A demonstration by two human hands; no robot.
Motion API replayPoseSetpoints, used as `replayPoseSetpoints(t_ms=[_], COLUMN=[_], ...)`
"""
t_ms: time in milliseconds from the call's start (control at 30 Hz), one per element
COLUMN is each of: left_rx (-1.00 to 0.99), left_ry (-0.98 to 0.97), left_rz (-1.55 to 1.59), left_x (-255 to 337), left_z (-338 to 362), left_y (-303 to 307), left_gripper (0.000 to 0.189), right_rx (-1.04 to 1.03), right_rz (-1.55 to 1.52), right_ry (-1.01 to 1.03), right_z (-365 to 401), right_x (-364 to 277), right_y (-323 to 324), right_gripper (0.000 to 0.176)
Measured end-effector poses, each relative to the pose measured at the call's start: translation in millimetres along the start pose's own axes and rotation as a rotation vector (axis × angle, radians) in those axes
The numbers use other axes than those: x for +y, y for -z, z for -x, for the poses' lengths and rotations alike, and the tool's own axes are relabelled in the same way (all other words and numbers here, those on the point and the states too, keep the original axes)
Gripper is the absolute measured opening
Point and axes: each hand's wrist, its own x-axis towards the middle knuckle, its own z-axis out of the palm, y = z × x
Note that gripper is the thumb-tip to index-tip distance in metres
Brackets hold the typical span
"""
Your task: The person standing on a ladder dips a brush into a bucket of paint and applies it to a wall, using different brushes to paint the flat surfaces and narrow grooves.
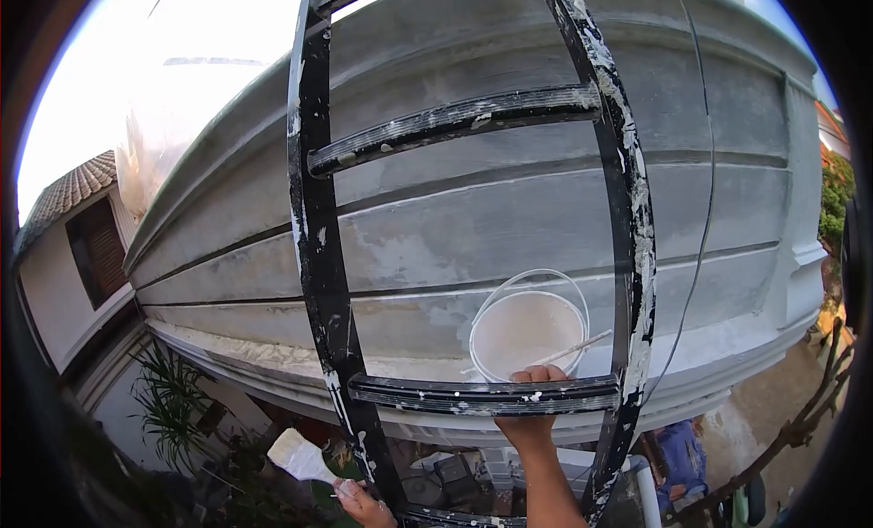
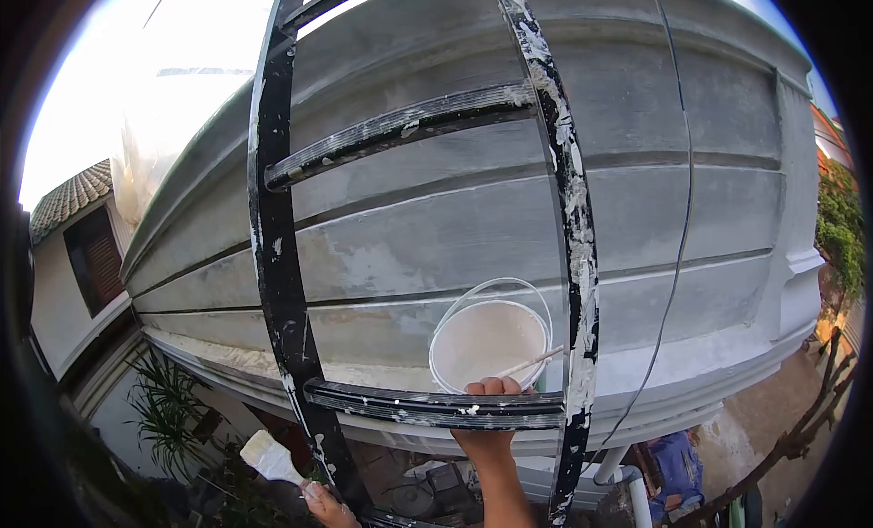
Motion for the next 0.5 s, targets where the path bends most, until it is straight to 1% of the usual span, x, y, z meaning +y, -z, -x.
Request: replayPoseSetpoints(t_ms=[33, 67, 100, 167, 233, 267, 433, 500], left_rx=[0.024, 0.07, -0.021, 0.001, -0.016, 0.059, 0.073, 0.09], left_ry=[-0.045, -0.063, 0.299, 0.238, 0.144, 0.003, -0.092, -0.096], left_rz=[-0.02, 0.011, 0.208, 0.189, 0.076, -0.052, -0.025, -0.046], left_x=[1, -13, 24, 22, 22, 18, 9, 4], left_z=[-2, 4, -11, -12, -13, -13, -19, -12], left_y=[-4, -13, 2, 1, 5, 2, -10, -7], left_gripper=[0.03, 0.022, 0.014, 0.011, 0.007, 0.004, 0.005, 0.006], right_rx=[-0.007, -0.012, -0.016, 0.006, 0.003, -0.01, 0.007, 0.021], right_rz=[-0.006, -0.002, 0.005, -0.005, -0.028, -0.04, -0.07, -0.037], right_ry=[0.005, 0.006, 0.003, 0.0, -0.003, -0.007, -0.012, -0.028], right_z=[0, 0, -1, -7, -10, -10, -8, -5], right_x=[1, 1, 1, 0, -1, -1, -1, 0], right_y=[1, 1, 3, 7, 12, 14, 12, 9], right_gripper=[0.023, 0.022, 0.022, 0.02, 0.019, 0.02, 0.021, 0.02])
